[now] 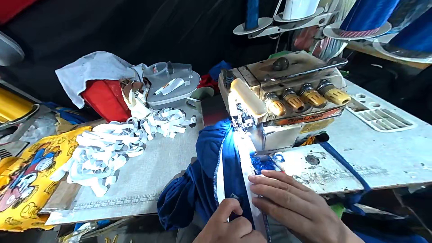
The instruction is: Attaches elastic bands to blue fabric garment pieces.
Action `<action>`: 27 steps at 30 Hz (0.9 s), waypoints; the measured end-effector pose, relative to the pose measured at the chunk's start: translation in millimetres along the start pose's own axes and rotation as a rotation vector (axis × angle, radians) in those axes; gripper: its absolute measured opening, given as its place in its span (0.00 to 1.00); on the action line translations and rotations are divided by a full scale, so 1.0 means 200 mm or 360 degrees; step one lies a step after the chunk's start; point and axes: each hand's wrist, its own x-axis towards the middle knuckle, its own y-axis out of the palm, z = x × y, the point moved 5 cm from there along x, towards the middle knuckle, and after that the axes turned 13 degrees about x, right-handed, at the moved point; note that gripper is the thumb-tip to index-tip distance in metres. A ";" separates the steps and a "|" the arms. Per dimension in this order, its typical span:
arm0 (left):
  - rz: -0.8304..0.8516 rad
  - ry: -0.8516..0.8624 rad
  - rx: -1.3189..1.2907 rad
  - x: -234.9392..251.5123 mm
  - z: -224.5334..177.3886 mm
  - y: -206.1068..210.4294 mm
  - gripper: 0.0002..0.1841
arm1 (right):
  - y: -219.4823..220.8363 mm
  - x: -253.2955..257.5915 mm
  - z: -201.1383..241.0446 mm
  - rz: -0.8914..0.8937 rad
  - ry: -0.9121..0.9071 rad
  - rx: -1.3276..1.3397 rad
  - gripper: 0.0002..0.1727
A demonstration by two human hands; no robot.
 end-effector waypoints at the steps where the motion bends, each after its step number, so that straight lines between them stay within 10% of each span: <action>1: -0.0009 0.0014 -0.0032 0.01 0.01 0.00 0.18 | 0.00 0.00 0.00 -0.0005 -0.0008 0.0050 0.07; 6: -0.0287 -0.0198 -0.0221 -0.06 0.10 0.06 0.16 | 0.00 -0.04 -0.04 -0.0172 0.0137 0.0357 0.07; 11: -0.0039 -0.0943 0.0141 -0.41 0.38 0.31 0.58 | -0.07 0.00 -0.09 -0.0612 0.0411 0.0587 0.10; 17: -0.0206 -0.0841 0.0492 -0.72 0.65 0.11 0.10 | -0.01 0.00 -0.01 -0.0308 0.0397 0.0240 0.11; 22: -0.0096 -0.1197 0.1276 -0.65 0.80 -0.37 0.22 | 0.17 -0.08 -0.03 -0.0046 0.0228 -0.0250 0.13; 27: 0.0116 -0.0808 0.0414 -0.28 0.43 -0.06 0.45 | 0.24 -0.04 0.01 -0.0048 0.0185 -0.0001 0.12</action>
